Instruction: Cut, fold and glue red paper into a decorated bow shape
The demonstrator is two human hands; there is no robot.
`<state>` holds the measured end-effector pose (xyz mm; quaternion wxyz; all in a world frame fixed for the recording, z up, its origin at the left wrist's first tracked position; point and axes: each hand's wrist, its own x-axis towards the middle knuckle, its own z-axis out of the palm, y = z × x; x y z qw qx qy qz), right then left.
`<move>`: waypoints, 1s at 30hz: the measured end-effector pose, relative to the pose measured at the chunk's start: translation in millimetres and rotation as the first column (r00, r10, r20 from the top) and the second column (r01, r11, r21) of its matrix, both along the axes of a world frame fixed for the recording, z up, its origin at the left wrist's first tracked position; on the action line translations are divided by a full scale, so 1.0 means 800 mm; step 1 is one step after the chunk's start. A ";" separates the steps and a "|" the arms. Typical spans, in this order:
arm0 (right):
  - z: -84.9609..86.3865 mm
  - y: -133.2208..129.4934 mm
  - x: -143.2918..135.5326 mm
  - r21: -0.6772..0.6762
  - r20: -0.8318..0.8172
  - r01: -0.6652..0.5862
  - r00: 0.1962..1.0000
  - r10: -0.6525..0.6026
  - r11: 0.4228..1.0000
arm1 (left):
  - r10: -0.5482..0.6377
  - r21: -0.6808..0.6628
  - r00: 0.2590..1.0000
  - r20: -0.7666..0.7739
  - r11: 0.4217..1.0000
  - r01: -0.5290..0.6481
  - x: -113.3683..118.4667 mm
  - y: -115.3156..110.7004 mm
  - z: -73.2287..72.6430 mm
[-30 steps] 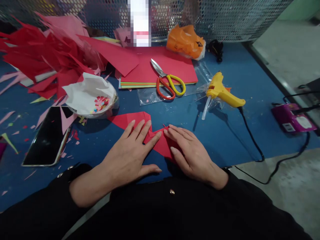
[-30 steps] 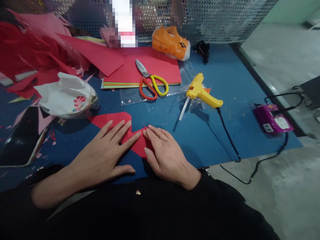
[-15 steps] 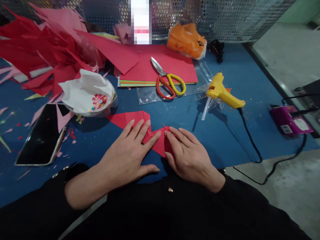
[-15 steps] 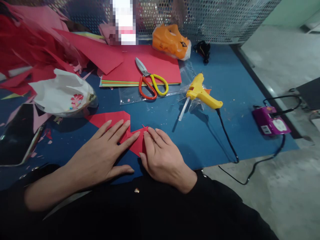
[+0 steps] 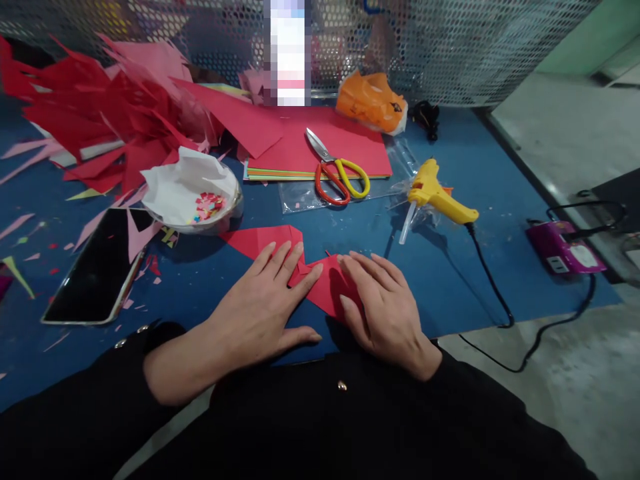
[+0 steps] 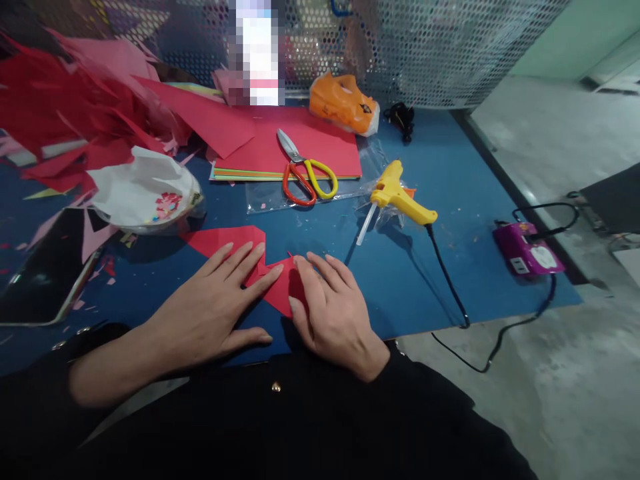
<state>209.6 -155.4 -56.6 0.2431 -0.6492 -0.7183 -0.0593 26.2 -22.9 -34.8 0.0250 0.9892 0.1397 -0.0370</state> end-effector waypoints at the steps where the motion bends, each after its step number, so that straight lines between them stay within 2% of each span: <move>1: 0.000 0.000 0.000 -0.009 0.003 -0.007 1.000 0.007 1.000 | 0.000 -0.001 1.000 0.000 1.000 0.000 0.000 0.000 0.000; 5: 0.001 0.003 -0.003 -0.062 0.060 -0.082 0.995 0.086 0.995 | -0.005 -0.007 1.000 0.016 1.000 0.005 0.000 0.000 -0.001; 10: 0.003 0.008 -0.008 -0.042 0.159 -0.108 0.981 0.113 0.993 | -0.015 -0.008 0.999 0.028 1.000 0.015 0.001 0.001 -0.002; 14: 0.005 0.007 -0.004 -0.038 0.101 -0.114 0.988 0.117 0.993 | -0.020 -0.007 0.999 0.029 1.000 0.021 0.001 0.001 0.001; 17: 0.003 0.007 -0.002 -0.056 0.028 -0.066 0.997 0.067 0.996 | -0.010 -0.013 1.000 0.026 1.000 0.011 0.000 0.001 0.002; 21: -0.003 0.009 -0.004 -0.147 0.065 0.000 0.998 0.009 0.989 | -0.005 -0.003 1.000 0.019 1.000 0.005 0.000 0.001 0.000; 23: -0.004 0.012 -0.003 -0.118 0.042 0.011 0.999 -0.006 0.993 | -0.002 0.003 1.000 0.009 1.000 0.002 0.000 0.001 0.000; 27: 0.007 0.022 0.005 -0.004 -0.085 0.136 0.987 -0.136 0.991 | -0.001 0.006 1.000 0.007 1.000 0.001 0.001 0.003 -0.001; 30: 0.020 0.042 0.009 -0.128 -0.138 0.204 0.965 -0.221 0.971 | -0.020 0.034 1.000 0.025 0.999 0.019 0.001 0.005 -0.001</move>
